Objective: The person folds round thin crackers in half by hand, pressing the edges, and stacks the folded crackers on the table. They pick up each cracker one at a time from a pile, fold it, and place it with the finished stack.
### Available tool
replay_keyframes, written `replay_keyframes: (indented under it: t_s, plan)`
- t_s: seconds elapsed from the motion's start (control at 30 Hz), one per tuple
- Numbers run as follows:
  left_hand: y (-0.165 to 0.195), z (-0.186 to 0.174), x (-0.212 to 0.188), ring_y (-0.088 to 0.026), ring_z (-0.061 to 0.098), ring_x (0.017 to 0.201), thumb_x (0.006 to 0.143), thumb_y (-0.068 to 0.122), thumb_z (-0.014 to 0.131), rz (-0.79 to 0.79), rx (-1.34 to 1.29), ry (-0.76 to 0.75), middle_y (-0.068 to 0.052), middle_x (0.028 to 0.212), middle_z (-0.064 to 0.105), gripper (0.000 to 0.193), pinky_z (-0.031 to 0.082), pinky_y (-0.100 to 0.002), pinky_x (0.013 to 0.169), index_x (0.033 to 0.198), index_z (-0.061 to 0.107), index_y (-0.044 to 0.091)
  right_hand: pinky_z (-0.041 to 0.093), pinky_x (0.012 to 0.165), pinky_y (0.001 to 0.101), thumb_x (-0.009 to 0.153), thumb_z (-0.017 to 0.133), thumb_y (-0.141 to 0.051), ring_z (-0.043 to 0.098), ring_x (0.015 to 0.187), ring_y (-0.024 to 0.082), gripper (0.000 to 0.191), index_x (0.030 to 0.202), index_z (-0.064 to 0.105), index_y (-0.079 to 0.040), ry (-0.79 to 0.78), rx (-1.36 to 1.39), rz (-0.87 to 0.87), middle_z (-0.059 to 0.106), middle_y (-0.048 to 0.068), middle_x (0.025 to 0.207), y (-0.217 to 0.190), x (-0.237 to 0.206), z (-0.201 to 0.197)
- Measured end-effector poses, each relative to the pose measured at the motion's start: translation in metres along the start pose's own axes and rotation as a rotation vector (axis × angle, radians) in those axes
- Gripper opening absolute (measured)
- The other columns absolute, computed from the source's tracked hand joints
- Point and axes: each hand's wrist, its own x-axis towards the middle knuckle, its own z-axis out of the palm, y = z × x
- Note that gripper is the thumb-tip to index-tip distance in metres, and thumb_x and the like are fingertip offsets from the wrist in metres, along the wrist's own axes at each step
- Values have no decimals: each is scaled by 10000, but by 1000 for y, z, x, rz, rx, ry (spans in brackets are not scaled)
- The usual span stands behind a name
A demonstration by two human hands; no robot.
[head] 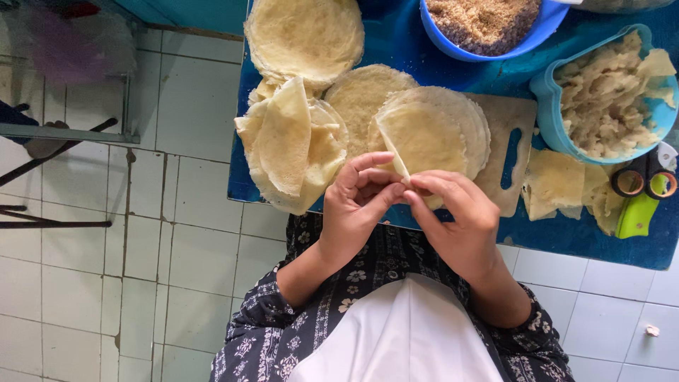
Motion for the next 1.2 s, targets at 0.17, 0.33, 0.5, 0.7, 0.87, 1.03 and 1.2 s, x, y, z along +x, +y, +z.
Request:
replay_keyframes:
  t_s: [0.17,0.33,0.5,0.7,0.87,1.03,1.2]
  plan:
    - [1,0,-1,-120,700,947,980,-43,703,-43,158,10,-101,1071,721,413,557,-239,753,1365,557,-9,561,736,260,941,736,32,716,830,152,72,1005,704,31,-40,136,228,733,118,937,11,-5,3]
    - [0,-3,2,-122,710,970,1017,-22,672,-1,52,-15,-83,1093,697,342,615,-271,887,1336,550,2,598,755,229,1016,634,3,714,824,97,84,1040,685,66,-73,660,548,743,71,929,25,-6,-1]
    - [-2,-5,5,-128,702,992,1020,-22,673,-6,42,-39,-89,1095,697,345,608,-275,900,1338,543,8,570,747,218,997,661,1,699,856,102,109,1072,671,79,-113,580,466,719,82,958,26,-8,1]
    - [-5,-5,5,-115,694,976,1020,-7,686,-4,107,-34,-83,1089,694,359,589,-255,886,1349,544,15,573,786,211,1042,633,-4,690,887,85,83,1080,662,65,-122,595,490,714,64,970,32,-8,4]
    - [-3,-2,6,-106,697,948,1008,-1,701,5,162,-8,-77,1074,704,372,592,-249,855,1345,548,22,574,796,222,1046,622,4,691,895,91,92,1106,656,65,-126,603,497,706,63,978,33,-11,4]
    - [3,0,6,-107,720,910,995,19,712,42,293,7,-71,1032,719,384,611,-245,811,1342,548,29,596,807,254,998,641,30,720,905,124,123,1111,657,76,-101,705,541,729,86,994,31,-13,4]
    - [0,-1,5,-116,707,930,1029,16,677,42,214,29,-76,1066,690,347,605,-259,840,1350,547,27,585,880,260,1027,635,62,707,972,141,117,1138,667,88,-41,687,451,727,123,1074,26,-13,2]
